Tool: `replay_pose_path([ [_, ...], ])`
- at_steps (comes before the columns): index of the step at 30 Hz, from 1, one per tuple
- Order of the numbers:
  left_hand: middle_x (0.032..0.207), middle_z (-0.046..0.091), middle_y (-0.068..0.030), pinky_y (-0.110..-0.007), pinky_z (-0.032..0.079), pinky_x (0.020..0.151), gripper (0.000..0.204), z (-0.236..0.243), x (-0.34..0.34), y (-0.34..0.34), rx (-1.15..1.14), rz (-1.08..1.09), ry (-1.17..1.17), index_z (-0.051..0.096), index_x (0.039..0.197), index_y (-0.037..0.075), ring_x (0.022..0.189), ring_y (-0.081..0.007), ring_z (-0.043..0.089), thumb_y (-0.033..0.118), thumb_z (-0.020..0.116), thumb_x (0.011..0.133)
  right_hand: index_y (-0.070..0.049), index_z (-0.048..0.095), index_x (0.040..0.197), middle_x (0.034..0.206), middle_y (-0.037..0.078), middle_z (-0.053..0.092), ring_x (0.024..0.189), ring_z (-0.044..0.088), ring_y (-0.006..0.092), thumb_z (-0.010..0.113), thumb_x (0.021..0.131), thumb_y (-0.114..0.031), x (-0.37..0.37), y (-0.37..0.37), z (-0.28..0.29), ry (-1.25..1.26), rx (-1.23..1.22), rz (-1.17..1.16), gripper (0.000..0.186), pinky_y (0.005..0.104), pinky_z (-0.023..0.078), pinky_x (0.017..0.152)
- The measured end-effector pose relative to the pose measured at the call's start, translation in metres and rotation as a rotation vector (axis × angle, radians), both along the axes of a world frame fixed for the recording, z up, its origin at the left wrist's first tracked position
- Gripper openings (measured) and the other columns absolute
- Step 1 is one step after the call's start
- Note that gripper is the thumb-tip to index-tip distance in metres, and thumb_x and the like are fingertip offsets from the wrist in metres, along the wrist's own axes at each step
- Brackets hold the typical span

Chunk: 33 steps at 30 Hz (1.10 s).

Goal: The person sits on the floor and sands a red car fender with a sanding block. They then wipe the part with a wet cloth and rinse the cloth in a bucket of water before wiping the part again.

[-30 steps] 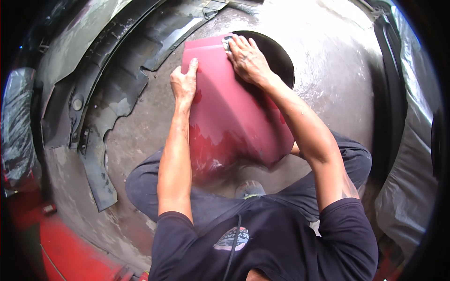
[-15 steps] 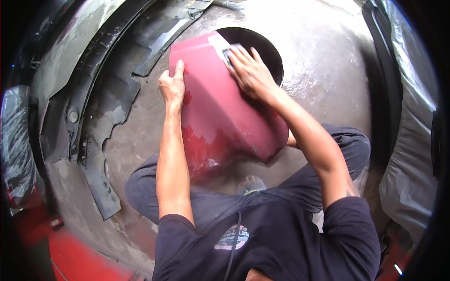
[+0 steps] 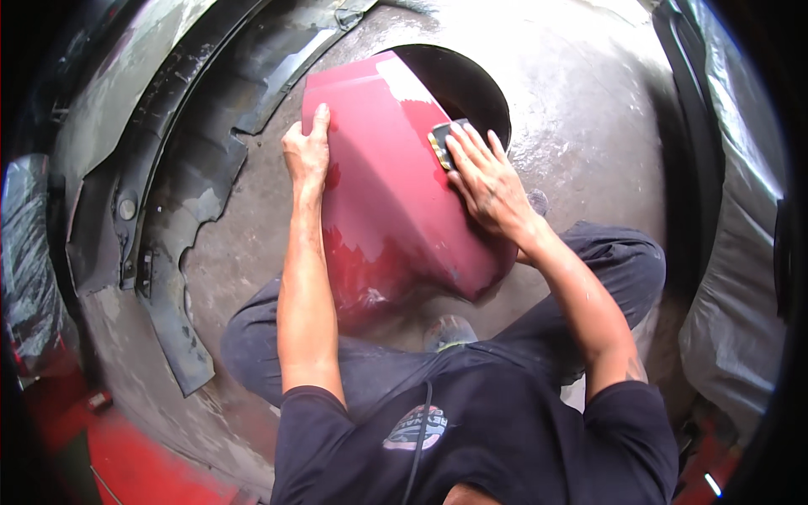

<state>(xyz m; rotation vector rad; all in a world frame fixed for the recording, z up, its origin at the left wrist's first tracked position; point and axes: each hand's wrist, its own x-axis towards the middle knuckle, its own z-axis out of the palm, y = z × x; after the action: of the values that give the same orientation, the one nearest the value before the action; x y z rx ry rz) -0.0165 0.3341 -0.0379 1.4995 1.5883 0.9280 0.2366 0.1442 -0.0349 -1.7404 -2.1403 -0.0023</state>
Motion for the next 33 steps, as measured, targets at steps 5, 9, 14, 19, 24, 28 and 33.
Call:
replay_pose_path([
  [5,0.086,0.076,-0.0195,-0.041,0.054,0.077,0.060,-0.008,0.009,0.003,0.077,-0.012,-0.053,0.074,0.097,-0.008,0.081,-0.0275,0.072,0.052,0.070,0.095,0.008,0.052,0.139,0.149,0.028,0.051,0.140,0.048,0.0409,0.050,0.107,-0.028,-0.009,0.116,0.007,0.040,0.076,-0.006,0.049,0.0526,0.035,0.118],
  [9,0.088,0.077,-0.0205,-0.041,0.055,0.078,0.060,-0.016,0.000,0.006,0.069,0.011,-0.008,0.074,0.099,-0.008,0.082,-0.0287,0.073,0.052,0.070,0.095,0.008,0.052,0.139,0.150,0.028,0.050,0.141,0.047,0.0415,0.051,0.106,-0.026,-0.020,0.109,0.005,-0.014,0.088,0.024,0.048,0.0536,0.035,0.118],
  [14,0.086,0.075,-0.0198,-0.042,0.054,0.076,0.057,-0.005,0.003,0.001,0.035,-0.009,0.033,0.075,0.096,-0.003,0.079,-0.0303,0.071,0.053,0.069,0.095,0.008,0.048,0.147,0.159,0.028,0.041,0.150,0.038,0.0405,0.053,0.105,-0.021,-0.008,0.013,0.005,-0.007,0.024,-0.036,0.051,0.0544,0.027,0.124],
  [19,0.085,0.075,-0.0199,-0.042,0.054,0.077,0.055,-0.006,0.008,0.002,0.066,0.005,-0.005,0.076,0.096,-0.002,0.079,-0.0299,0.072,0.053,0.069,0.095,0.009,0.050,0.139,0.148,0.030,0.051,0.139,0.049,0.0435,0.050,0.107,-0.026,-0.019,0.149,0.005,-0.034,0.139,-0.002,0.047,0.0537,0.036,0.118],
  [24,0.087,0.076,-0.0206,-0.043,0.055,0.079,0.057,-0.012,-0.001,0.004,0.047,0.051,-0.007,0.075,0.096,-0.005,0.082,-0.0298,0.073,0.052,0.070,0.095,0.008,0.048,0.146,0.154,0.028,0.046,0.147,0.041,0.0421,0.053,0.106,-0.025,-0.020,0.052,0.007,0.002,0.024,-0.021,0.052,0.0556,0.030,0.122],
  [28,0.084,0.075,-0.0203,-0.042,0.054,0.076,0.058,-0.009,0.004,0.000,0.101,-0.004,-0.038,0.074,0.096,-0.007,0.078,-0.0300,0.071,0.051,0.071,0.095,0.009,0.048,0.146,0.153,0.029,0.047,0.145,0.043,0.0427,0.055,0.105,-0.022,-0.015,0.049,0.004,0.004,0.031,-0.044,0.052,0.0549,0.032,0.121],
  [33,0.086,0.075,-0.0227,-0.043,0.054,0.078,0.061,-0.016,0.005,0.008,0.076,0.031,0.017,0.073,0.097,-0.009,0.081,-0.0312,0.071,0.052,0.070,0.096,0.010,0.050,0.138,0.149,0.029,0.049,0.140,0.047,0.0436,0.045,0.108,-0.030,-0.022,0.149,0.004,0.027,0.098,-0.046,0.050,0.0555,0.036,0.117],
])
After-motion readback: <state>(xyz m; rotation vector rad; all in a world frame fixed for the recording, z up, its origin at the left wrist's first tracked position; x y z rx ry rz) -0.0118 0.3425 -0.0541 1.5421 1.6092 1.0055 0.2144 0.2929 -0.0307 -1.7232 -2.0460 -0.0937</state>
